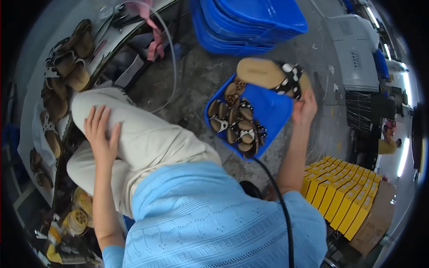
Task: Inspecting and cleaning sandals for quality control.
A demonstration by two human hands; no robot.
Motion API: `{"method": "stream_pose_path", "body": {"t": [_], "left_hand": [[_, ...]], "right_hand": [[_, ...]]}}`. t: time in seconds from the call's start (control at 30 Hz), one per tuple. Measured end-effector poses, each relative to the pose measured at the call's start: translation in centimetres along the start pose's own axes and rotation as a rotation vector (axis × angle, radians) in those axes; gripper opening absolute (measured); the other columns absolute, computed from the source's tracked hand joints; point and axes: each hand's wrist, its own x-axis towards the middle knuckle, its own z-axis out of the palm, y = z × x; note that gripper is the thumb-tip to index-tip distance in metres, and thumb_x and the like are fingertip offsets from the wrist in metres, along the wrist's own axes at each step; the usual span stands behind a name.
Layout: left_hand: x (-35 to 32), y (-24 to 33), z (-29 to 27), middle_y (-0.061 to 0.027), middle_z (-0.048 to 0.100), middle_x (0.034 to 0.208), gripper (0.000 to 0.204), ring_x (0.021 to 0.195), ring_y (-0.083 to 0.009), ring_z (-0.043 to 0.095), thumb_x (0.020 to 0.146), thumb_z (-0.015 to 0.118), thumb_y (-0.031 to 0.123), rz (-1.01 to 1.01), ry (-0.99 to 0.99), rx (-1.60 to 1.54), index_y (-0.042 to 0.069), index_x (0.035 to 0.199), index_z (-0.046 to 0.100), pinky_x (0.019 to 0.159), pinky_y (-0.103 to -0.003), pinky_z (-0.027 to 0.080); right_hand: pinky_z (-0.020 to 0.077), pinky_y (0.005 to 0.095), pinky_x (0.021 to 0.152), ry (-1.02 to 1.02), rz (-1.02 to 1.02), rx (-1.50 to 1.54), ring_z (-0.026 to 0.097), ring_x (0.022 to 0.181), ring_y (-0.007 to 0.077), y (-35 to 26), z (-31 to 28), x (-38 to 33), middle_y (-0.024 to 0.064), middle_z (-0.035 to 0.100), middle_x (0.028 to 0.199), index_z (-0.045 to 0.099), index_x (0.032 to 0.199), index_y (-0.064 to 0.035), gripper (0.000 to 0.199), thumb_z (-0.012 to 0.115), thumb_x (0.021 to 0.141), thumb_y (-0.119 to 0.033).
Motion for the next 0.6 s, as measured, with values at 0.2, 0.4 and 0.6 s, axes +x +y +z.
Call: {"method": "stream_pose_path", "body": {"t": [0.2, 0.4, 0.6], "left_hand": [[8.1, 8.5, -2.2, -0.0135, 0.061, 0.121, 0.032, 0.115, -0.0217, 0.056, 0.096, 0.052, 0.017, -0.240, -0.271, -1.098, -0.004, 0.119, 0.059, 0.102, -0.034, 0.039], [11.9, 15.3, -1.3, -0.0148, 0.058, 0.121, 0.073, 0.107, -0.0233, 0.060, 0.093, 0.043, 0.060, -0.670, -0.772, -1.743, 0.000, 0.135, 0.043, 0.092, -0.036, 0.048], [11.5, 13.0, -2.1, -0.0175, 0.060, 0.119, 0.084, 0.102, -0.0240, 0.064, 0.087, 0.038, 0.072, -0.899, -0.857, -2.242, 0.002, 0.133, 0.043, 0.087, -0.040, 0.054]], "right_hand": [[0.0532, 0.0374, 0.085, -0.206, 0.201, 0.258, 0.064, 0.097, 0.0265, 2.7, 6.8, -4.0, 0.0149, 0.064, 0.110, 0.055, 0.118, 0.0041, 0.031, 0.041, 0.099, -0.015], [0.0582, 0.0338, 0.071, -0.559, 0.667, 0.490, 0.068, 0.084, 0.0223, 3.5, 16.9, -9.3, 0.0131, 0.067, 0.101, 0.058, 0.114, 0.0000, 0.033, 0.040, 0.100, -0.023], [0.0565, 0.0320, 0.077, -0.814, 0.543, 0.078, 0.068, 0.087, 0.0211, 4.0, 24.8, -12.0, 0.0129, 0.067, 0.103, 0.055, 0.120, 0.0027, 0.033, 0.043, 0.099, -0.020]]}}
